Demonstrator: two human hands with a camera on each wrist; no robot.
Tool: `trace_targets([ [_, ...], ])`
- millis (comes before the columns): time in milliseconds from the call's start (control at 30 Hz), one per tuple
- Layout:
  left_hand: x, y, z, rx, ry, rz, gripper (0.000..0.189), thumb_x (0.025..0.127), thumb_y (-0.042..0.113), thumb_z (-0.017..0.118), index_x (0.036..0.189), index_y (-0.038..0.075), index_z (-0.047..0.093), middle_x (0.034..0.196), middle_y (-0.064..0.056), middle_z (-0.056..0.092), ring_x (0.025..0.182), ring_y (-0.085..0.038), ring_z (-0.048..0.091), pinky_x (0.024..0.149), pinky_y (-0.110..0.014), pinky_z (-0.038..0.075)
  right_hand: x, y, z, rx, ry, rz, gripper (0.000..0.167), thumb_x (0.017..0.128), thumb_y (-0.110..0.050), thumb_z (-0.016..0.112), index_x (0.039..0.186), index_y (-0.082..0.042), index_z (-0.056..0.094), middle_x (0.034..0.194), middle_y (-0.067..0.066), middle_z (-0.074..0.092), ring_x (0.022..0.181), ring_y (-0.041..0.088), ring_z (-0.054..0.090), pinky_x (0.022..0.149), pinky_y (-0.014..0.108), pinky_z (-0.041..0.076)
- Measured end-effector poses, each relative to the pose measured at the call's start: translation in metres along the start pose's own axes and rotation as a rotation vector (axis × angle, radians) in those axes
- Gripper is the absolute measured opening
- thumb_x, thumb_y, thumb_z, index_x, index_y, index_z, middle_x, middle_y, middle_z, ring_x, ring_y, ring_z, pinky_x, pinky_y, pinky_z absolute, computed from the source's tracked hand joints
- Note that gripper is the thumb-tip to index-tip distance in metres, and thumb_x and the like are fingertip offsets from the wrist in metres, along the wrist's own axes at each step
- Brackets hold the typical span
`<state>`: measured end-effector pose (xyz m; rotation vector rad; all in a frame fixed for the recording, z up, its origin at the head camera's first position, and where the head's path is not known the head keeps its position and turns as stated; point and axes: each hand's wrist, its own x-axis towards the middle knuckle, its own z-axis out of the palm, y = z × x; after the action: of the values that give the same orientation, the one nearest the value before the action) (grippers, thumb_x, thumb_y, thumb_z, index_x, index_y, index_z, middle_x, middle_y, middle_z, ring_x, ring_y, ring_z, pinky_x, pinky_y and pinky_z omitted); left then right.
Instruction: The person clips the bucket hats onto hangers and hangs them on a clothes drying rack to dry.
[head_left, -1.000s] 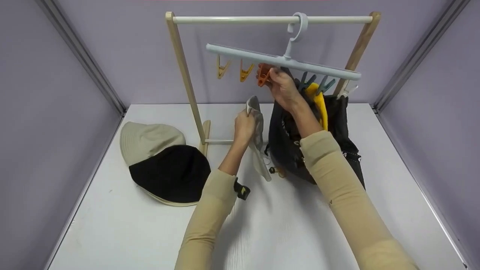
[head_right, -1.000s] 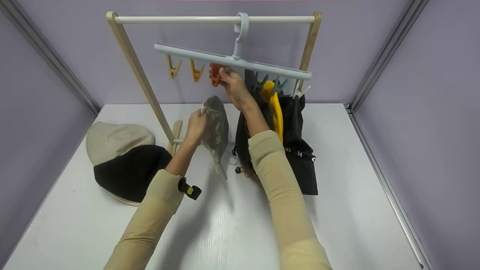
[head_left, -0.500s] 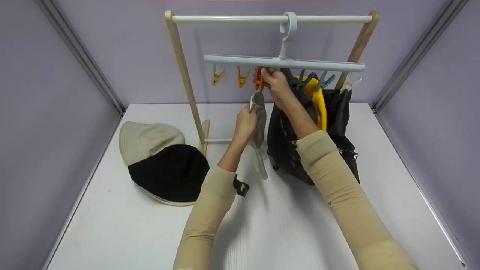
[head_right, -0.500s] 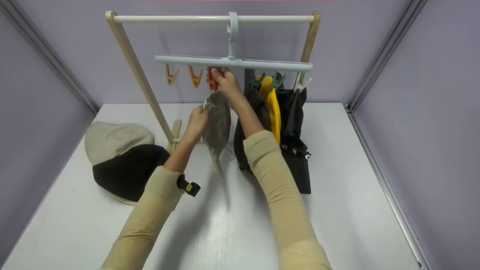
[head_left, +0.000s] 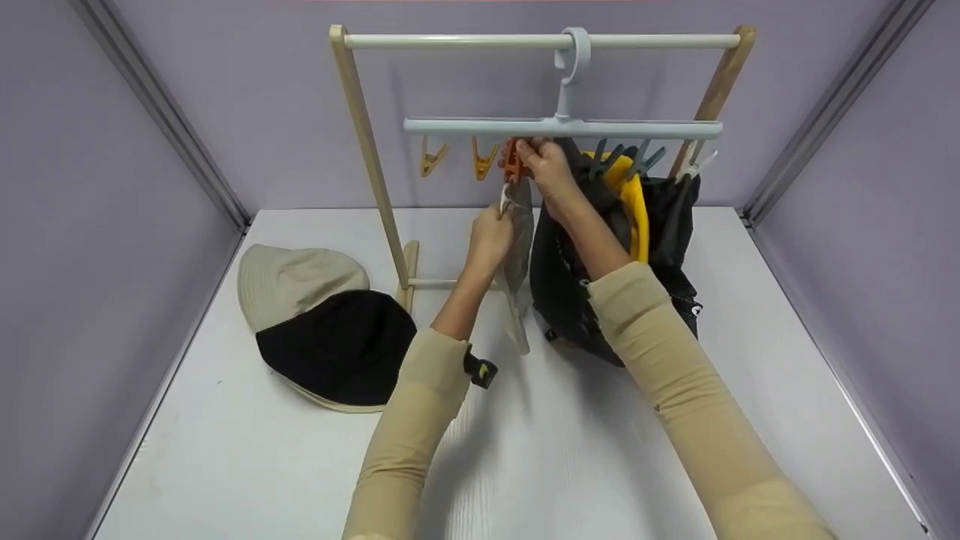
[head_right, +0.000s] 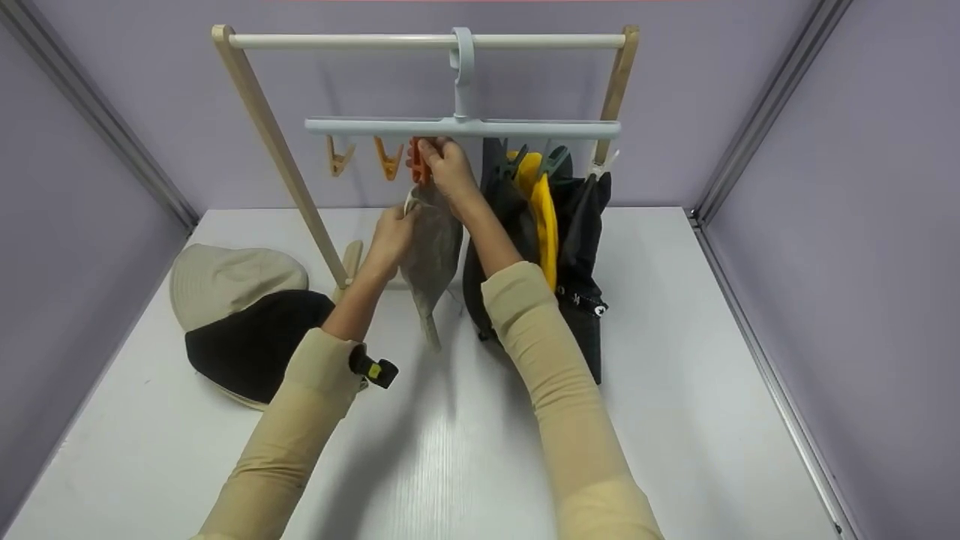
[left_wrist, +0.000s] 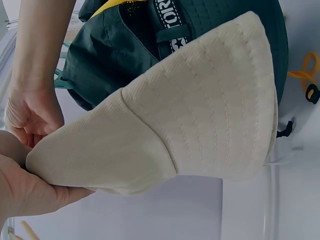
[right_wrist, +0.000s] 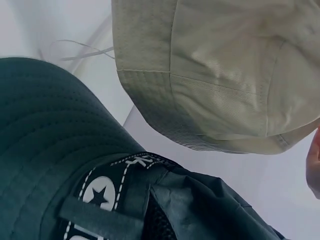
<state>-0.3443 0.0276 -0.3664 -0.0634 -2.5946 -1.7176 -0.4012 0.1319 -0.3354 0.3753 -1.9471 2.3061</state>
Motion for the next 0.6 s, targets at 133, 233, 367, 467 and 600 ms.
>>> trace_targets([
  [133,0.0001,0.0024,0.0001,0.008,-0.003,0.013,0.023,0.099,0.015,0.040,0.078,0.007,0.047,0.068,-0.002,0.037,0.061,-0.015,0.037,0.052,-0.025,0.030,-0.0016,-0.0013,0.0000,-0.027,-0.003,0.002,0.021,0.098,-0.006,0.041,0.105,0.010,0.052,0.090,0.012,0.058,0.085,0.024,0.059,0.079,0.034,0.045],
  [233,0.0003,0.0042,-0.0003,0.028,-0.002,0.035,0.024,0.099,0.015,0.040,0.078,0.007,0.047,0.067,-0.001,0.034,0.060,-0.015,0.035,0.052,-0.025,0.028,-0.0022,-0.0026,-0.0004,-0.050,-0.005,0.004,0.023,0.098,-0.007,0.040,0.107,0.011,0.052,0.090,0.011,0.059,0.086,0.024,0.060,0.079,0.034,0.045],
  [367,-0.0003,0.0052,-0.0013,0.013,-0.002,0.030,0.023,0.099,0.014,0.040,0.079,0.006,0.047,0.066,-0.001,0.034,0.058,-0.014,0.034,0.051,-0.024,0.028,-0.0032,-0.0039,-0.0009,-0.071,-0.008,0.009,0.024,0.098,-0.008,0.041,0.109,0.010,0.053,0.092,0.011,0.059,0.089,0.025,0.060,0.080,0.035,0.045],
  [467,-0.0003,0.0057,-0.0020,-0.001,-0.005,0.018,0.023,0.099,0.015,0.039,0.079,0.007,0.046,0.065,-0.001,0.034,0.057,-0.013,0.033,0.050,-0.024,0.028,-0.0037,-0.0042,-0.0016,-0.066,-0.005,0.009,0.024,0.098,-0.008,0.041,0.109,0.010,0.053,0.092,0.012,0.059,0.090,0.026,0.060,0.081,0.035,0.046],
  [600,0.0012,0.0080,-0.0024,0.011,-0.001,0.018,0.025,0.100,0.016,0.039,0.076,0.009,0.043,0.065,-0.001,0.035,0.056,-0.013,0.034,0.050,-0.024,0.028,-0.0035,-0.0036,-0.0022,-0.044,0.003,-0.006,0.024,0.097,-0.006,0.042,0.108,0.012,0.053,0.092,0.013,0.059,0.089,0.026,0.061,0.082,0.035,0.045],
])
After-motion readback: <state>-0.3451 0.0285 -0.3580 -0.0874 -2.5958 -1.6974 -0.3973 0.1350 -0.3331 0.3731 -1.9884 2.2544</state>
